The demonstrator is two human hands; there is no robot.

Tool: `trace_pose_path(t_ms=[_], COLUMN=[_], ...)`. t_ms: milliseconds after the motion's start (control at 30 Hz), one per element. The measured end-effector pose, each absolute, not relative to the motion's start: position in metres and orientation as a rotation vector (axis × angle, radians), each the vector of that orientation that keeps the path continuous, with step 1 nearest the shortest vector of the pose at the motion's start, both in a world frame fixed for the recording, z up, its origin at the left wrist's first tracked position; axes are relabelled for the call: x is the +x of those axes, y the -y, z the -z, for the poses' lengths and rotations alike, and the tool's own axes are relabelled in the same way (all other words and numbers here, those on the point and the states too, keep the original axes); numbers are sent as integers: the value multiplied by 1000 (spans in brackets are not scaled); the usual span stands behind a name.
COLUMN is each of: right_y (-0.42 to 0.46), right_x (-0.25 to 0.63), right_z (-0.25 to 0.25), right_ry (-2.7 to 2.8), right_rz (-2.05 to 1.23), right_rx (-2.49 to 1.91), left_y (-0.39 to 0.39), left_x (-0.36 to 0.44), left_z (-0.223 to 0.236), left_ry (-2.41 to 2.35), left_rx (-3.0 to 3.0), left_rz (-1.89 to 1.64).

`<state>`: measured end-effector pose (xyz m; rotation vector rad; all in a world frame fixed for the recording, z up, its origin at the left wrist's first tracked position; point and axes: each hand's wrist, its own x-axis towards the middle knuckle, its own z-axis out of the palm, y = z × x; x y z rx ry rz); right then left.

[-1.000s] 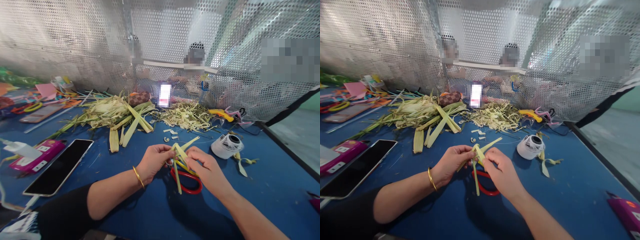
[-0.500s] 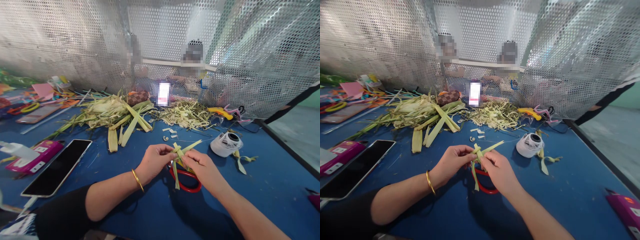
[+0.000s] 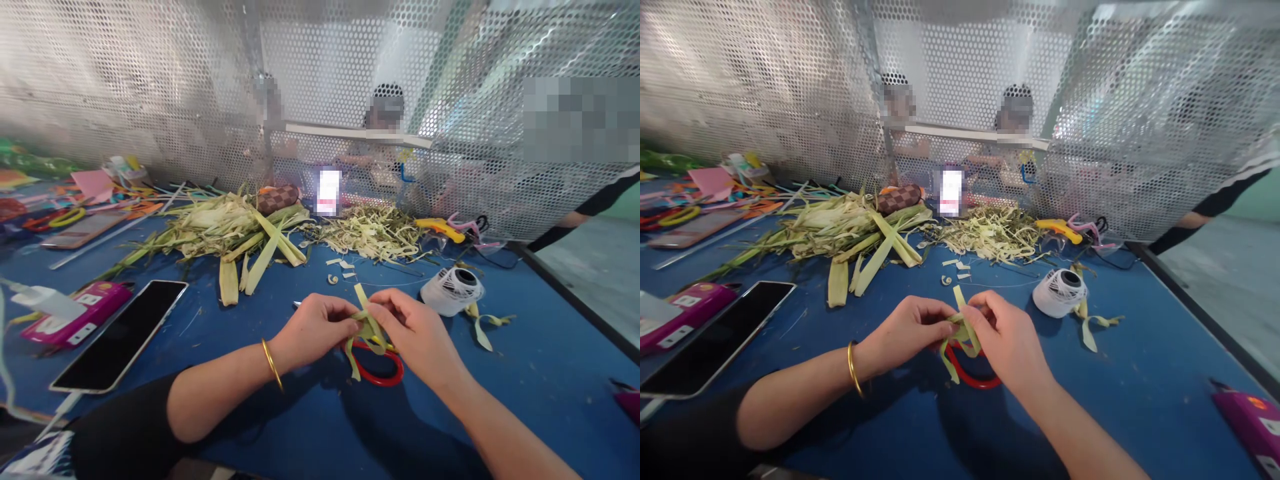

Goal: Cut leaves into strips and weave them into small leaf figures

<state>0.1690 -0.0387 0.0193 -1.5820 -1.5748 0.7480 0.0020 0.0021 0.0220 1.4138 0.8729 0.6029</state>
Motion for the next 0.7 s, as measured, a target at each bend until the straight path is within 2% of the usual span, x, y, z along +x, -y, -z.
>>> trace_pose_path(t_ms=[133,267,700], right_y=[35,33,27], right_x=[171,167,170], right_z=[-26,-28,-17], right_ry=[1456,1255,871], right_rz=[-1169,-1385,-1109], right_rx=[-1508,-1453,-1351], left_y=[-2,-1,-3], left_x=[-1,-1,-2], left_z=[-23,-24,-22], left_ry=[-803,-781,-667], left_rx=[1420,1419,1460], left_rz=[-479,-387,-349])
